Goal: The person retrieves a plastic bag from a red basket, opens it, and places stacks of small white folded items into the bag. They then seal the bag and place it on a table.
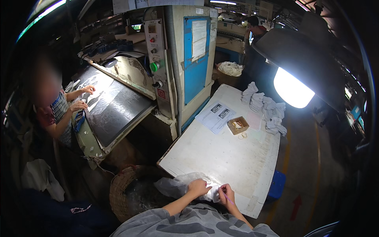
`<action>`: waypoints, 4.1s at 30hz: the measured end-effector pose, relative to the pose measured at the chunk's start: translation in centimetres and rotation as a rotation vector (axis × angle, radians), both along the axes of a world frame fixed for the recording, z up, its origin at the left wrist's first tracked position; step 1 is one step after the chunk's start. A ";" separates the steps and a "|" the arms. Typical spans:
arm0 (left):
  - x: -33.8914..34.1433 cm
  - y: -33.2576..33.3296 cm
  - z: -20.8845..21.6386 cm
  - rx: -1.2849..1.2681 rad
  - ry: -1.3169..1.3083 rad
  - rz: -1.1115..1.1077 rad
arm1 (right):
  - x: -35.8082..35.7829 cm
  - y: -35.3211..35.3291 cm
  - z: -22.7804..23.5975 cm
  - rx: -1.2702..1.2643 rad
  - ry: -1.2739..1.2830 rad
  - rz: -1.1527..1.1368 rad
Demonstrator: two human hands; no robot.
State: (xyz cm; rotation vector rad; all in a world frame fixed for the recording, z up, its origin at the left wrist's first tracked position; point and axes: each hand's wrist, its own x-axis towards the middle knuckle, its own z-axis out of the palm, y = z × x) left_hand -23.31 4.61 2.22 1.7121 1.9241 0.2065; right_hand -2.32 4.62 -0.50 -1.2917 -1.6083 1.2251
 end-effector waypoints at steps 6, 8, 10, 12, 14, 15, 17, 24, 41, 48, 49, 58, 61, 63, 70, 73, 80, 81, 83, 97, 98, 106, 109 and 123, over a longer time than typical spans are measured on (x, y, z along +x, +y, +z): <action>-0.1 0.1 -0.3 -0.009 -0.013 0.010 | 0.0 1.1 -1.6 0.055 -0.102 0.019; -0.1 0.1 -0.2 -0.013 -0.009 0.024 | -0.3 1.4 -1.8 0.080 -0.111 -0.020; 0.1 0.1 -0.1 -0.019 0.000 0.030 | -0.7 1.5 -1.7 0.064 -0.110 -0.029; 0.1 0.1 0.0 0.015 0.024 0.028 | -1.1 1.6 -1.5 0.028 -0.120 -0.037; 0.3 0.2 0.0 -0.026 0.032 0.023 | -1.3 1.8 -1.3 0.076 -0.139 -0.032; 0.4 0.3 0.0 -0.017 0.050 0.035 | -1.4 1.9 -1.3 0.100 -0.159 -0.047; 0.4 0.4 -0.4 0.002 0.050 0.027 | -1.3 1.8 -1.5 0.075 -0.165 -0.045; 0.4 0.8 -0.7 0.032 0.085 0.039 | -1.3 1.0 -2.4 0.101 -0.148 -0.149; 0.5 0.8 0.4 -0.064 0.080 0.043 | -2.4 0.7 -2.0 0.322 -0.222 -0.112; 0.6 0.8 0.5 -0.077 0.077 0.056 | -2.3 0.7 -2.3 0.309 -0.214 -0.096; 0.6 0.8 0.4 -0.078 0.078 0.051 | -2.3 0.7 -2.3 0.330 -0.212 -0.101; 0.6 0.7 0.2 -0.043 0.087 0.047 | -2.4 0.4 -2.5 0.306 -0.233 -0.156; 0.6 0.7 0.2 -0.051 0.080 0.044 | -2.5 0.1 -2.5 0.261 -0.218 -0.119; 0.5 0.7 0.2 -0.048 0.078 0.045 | -2.5 0.0 -2.4 0.256 -0.238 -0.054; 0.5 0.6 0.1 -0.043 0.080 0.046 | -2.1 -0.5 -1.3 0.335 -0.387 -0.158; 0.5 0.6 0.1 -0.047 0.080 0.045 | -2.2 -1.0 -1.1 0.316 -0.362 -0.104; 0.5 0.6 0.2 -0.056 0.072 0.045 | -2.3 -1.2 -1.3 0.377 -0.349 -0.134; 0.5 0.6 0.2 -0.055 0.072 0.045 | -2.3 -1.3 -1.4 0.383 -0.348 -0.129; 0.5 0.5 0.1 -0.044 0.069 0.045 | -2.2 -1.3 -1.5 0.398 -0.363 -0.108; 0.4 0.5 -0.3 -0.025 0.066 0.046 | -2.4 -1.5 -2.1 0.230 -0.228 -0.215; 0.4 0.5 -0.3 -0.042 0.066 0.049 | -2.4 -1.4 -2.0 0.188 -0.194 -0.237; 0.0 0.1 -1.0 0.058 0.096 -0.006 | -2.6 0.0 -0.1 -0.119 0.116 -0.227; -0.3 0.1 -1.3 0.082 0.079 -0.029 | -2.6 0.1 0.6 -0.228 0.222 -0.095; -0.9 -0.7 -2.6 0.150 0.013 -0.043 | -4.0 1.4 1.2 -0.319 0.207 0.049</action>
